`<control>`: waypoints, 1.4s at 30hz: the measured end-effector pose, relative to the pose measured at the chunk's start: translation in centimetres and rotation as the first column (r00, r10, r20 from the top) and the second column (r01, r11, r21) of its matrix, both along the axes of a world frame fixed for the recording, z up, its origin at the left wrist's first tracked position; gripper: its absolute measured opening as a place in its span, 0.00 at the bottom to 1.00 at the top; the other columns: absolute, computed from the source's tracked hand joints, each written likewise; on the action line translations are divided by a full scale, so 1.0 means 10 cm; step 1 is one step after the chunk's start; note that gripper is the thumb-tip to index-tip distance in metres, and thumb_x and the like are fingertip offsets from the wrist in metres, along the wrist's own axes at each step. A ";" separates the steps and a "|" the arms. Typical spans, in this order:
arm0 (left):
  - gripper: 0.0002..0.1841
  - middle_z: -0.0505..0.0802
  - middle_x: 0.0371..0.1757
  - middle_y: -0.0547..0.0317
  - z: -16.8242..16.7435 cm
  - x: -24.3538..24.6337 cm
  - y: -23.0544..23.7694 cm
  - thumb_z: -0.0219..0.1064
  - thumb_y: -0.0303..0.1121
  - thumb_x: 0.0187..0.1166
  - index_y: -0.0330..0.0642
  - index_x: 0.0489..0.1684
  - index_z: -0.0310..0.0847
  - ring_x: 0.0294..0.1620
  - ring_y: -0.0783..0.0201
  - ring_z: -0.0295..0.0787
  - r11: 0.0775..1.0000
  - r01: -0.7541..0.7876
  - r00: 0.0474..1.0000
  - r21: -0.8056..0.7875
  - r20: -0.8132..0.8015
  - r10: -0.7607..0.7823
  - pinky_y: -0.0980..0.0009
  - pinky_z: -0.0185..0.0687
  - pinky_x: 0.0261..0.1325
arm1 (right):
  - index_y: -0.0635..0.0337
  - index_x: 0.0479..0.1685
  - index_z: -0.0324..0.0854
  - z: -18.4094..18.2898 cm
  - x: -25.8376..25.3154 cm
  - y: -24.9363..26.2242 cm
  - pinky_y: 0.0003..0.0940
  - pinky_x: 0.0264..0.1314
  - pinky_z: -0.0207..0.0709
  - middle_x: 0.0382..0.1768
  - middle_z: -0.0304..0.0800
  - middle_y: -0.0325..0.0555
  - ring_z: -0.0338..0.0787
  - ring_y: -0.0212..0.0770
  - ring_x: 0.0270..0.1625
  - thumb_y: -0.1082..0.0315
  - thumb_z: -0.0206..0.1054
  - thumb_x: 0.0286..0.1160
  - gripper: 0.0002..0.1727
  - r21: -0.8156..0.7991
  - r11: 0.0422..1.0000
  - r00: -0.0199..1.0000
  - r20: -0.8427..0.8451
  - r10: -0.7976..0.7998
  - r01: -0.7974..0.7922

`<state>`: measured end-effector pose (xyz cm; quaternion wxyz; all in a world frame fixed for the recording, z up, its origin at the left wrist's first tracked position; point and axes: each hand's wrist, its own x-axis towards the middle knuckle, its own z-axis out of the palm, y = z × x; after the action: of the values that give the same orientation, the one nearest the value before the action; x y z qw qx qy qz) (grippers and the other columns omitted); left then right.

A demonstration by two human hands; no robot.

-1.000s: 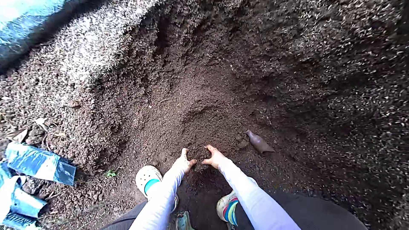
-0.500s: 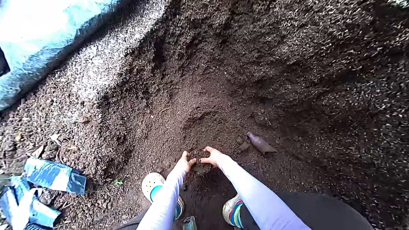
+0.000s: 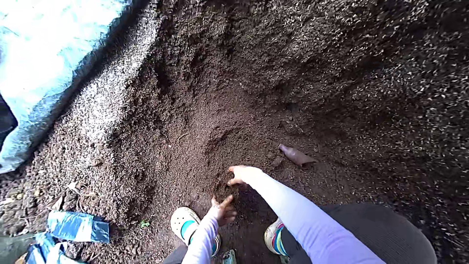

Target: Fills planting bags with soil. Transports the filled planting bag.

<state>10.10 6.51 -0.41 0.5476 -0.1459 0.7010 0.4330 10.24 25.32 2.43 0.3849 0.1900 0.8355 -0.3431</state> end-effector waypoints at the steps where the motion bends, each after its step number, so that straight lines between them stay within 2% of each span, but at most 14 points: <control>1: 0.48 0.89 0.58 0.29 -0.03 0.08 0.05 0.63 0.45 0.89 0.48 0.95 0.23 0.44 0.50 0.95 0.996 -0.087 0.996 0.017 0.018 0.087 0.59 0.91 0.47 | 0.55 0.91 0.61 -0.04 -0.06 0.00 0.66 0.85 0.61 0.84 0.70 0.64 0.68 0.62 0.87 0.48 0.67 0.83 0.40 0.004 0.999 0.999 -0.001 0.038 -0.038; 5: 0.37 0.81 0.61 0.34 -0.08 0.18 0.36 0.60 0.31 0.91 0.43 0.93 0.36 0.36 0.56 0.88 0.892 -0.445 0.892 0.074 -0.046 0.449 0.66 0.87 0.35 | 0.54 0.86 0.69 -0.14 -0.24 -0.05 0.69 0.82 0.65 0.80 0.76 0.64 0.73 0.65 0.84 0.55 0.67 0.84 0.32 0.083 0.977 0.979 -0.025 0.200 -0.197; 11: 0.17 0.85 0.25 0.52 -0.11 0.19 0.49 0.51 0.32 0.94 0.34 0.73 0.57 0.15 0.68 0.82 0.914 -0.402 0.911 -0.059 -0.121 0.393 0.74 0.79 0.17 | 0.68 0.76 0.75 0.06 -0.09 -0.16 0.68 0.78 0.67 0.74 0.80 0.69 0.78 0.68 0.78 0.66 0.41 0.96 0.24 0.096 0.981 0.980 -0.086 0.178 -0.170; 13: 0.14 0.84 0.23 0.54 -0.09 0.18 0.46 0.49 0.34 0.95 0.33 0.69 0.59 0.14 0.68 0.81 0.940 -0.329 0.940 -0.093 -0.127 0.317 0.73 0.80 0.17 | 0.64 0.77 0.75 -0.19 -0.15 -0.03 0.72 0.73 0.71 0.69 0.83 0.69 0.82 0.69 0.74 0.62 0.55 0.91 0.22 0.077 0.959 0.953 -0.111 0.281 -0.273; 15: 0.18 0.90 0.32 0.46 -0.03 0.13 0.37 0.49 0.36 0.96 0.33 0.74 0.58 0.23 0.62 0.89 0.972 -0.190 0.976 -0.135 -0.133 0.172 0.68 0.86 0.25 | 0.67 0.76 0.77 -0.28 -0.16 0.23 0.67 0.79 0.66 0.70 0.83 0.68 0.79 0.64 0.77 0.51 0.71 0.81 0.33 -0.076 0.969 0.958 -0.186 0.219 -0.236; 18: 0.43 0.77 0.76 0.26 0.09 0.01 0.11 0.62 0.38 0.90 0.38 0.95 0.31 0.63 0.43 0.89 0.980 0.060 0.965 -0.189 -0.240 -0.105 0.52 0.88 0.60 | 0.64 0.87 0.66 -0.14 -0.21 0.59 0.58 0.90 0.53 0.84 0.71 0.63 0.67 0.58 0.89 0.53 0.64 0.88 0.34 -0.223 0.973 0.991 -0.130 0.033 -0.062; 20: 0.57 0.63 0.89 0.27 0.12 -0.04 0.00 0.74 0.45 0.78 0.34 0.96 0.27 0.85 0.41 0.70 0.923 0.243 0.776 -0.298 -0.511 -0.369 0.49 0.68 0.84 | 0.51 0.91 0.63 -0.61 -0.28 0.67 0.68 0.87 0.58 0.85 0.69 0.61 0.66 0.63 0.89 0.58 0.66 0.85 0.35 -0.079 0.997 0.981 -0.193 -0.004 -0.011; 23: 0.70 0.57 0.90 0.20 -0.15 -0.09 -0.03 0.86 0.59 0.49 0.22 0.90 0.47 0.90 0.29 0.57 0.838 0.381 0.192 -0.390 -0.853 -0.485 0.41 0.57 0.89 | 0.37 0.89 0.67 -1.32 -0.19 0.47 0.81 0.81 0.54 0.92 0.57 0.53 0.51 0.69 0.93 0.60 0.80 0.69 0.43 0.001 0.989 0.932 -0.335 -0.137 0.146; 27: 0.40 0.81 0.80 0.37 -0.47 -0.19 0.17 0.76 0.57 0.65 0.38 0.74 0.82 0.84 0.33 0.71 0.801 0.484 -0.046 -0.353 -0.924 -0.379 0.26 0.55 0.83 | 0.38 0.84 0.73 -1.49 -0.01 0.30 0.77 0.78 0.64 0.91 0.57 0.55 0.54 0.73 0.90 0.78 0.75 0.66 0.42 0.030 0.982 0.945 -0.279 -0.173 0.188; 29: 0.16 0.94 0.64 0.53 -0.45 -0.23 0.27 0.69 0.40 0.76 0.44 0.55 0.93 0.76 0.42 0.84 0.819 0.511 -0.031 -0.260 -0.958 -0.284 0.27 0.57 0.83 | 0.49 0.78 0.78 -1.44 0.06 0.33 0.69 0.82 0.65 0.86 0.65 0.60 0.63 0.69 0.87 0.79 0.74 0.66 0.35 -0.095 0.944 0.920 -0.210 -0.330 0.317; 31: 0.11 0.97 0.57 0.54 -0.32 -0.32 0.29 0.67 0.30 0.79 0.42 0.50 0.95 0.70 0.48 0.89 0.837 0.528 0.038 -0.142 -0.981 -0.190 0.33 0.63 0.84 | 0.58 0.78 0.76 -1.37 0.16 0.44 0.59 0.86 0.64 0.83 0.70 0.62 0.70 0.59 0.86 0.74 0.74 0.72 0.31 -0.312 0.827 0.840 -0.135 -0.526 0.468; 35: 0.17 0.92 0.64 0.44 -0.09 -0.42 0.00 0.61 0.31 0.82 0.32 0.63 0.85 0.72 0.52 0.86 0.940 0.334 0.299 0.073 -0.954 -0.032 0.54 0.75 0.80 | 0.55 0.79 0.71 -0.73 0.36 0.40 0.52 0.75 0.75 0.76 0.77 0.55 0.80 0.48 0.75 0.60 0.62 0.88 0.24 -0.704 0.336 0.538 0.077 -0.840 0.626; 37: 0.20 0.88 0.68 0.38 -0.07 -0.39 -0.18 0.59 0.30 0.84 0.27 0.71 0.76 0.72 0.52 0.84 0.978 0.156 0.493 0.136 -0.869 0.042 0.57 0.77 0.78 | 0.54 0.81 0.70 -0.38 0.36 0.22 0.49 0.71 0.79 0.76 0.78 0.51 0.81 0.45 0.74 0.56 0.52 0.93 0.24 -0.759 0.216 0.420 0.082 -0.904 0.614; 42: 0.27 0.91 0.56 0.36 -0.19 -0.28 -0.34 0.54 0.48 0.93 0.29 0.69 0.77 0.57 0.46 0.91 0.990 0.134 0.866 -0.046 -0.480 -0.140 0.48 0.82 0.66 | 0.70 0.78 0.71 -0.09 0.31 -0.35 0.38 0.78 0.73 0.75 0.78 0.59 0.80 0.41 0.74 0.63 0.46 0.95 0.24 -0.758 0.370 0.371 -0.182 -0.911 0.537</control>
<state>7.27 3.10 -2.29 0.3843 0.0132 0.8262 0.4117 13.31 21.84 1.56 -0.0623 0.3166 0.5658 -0.7587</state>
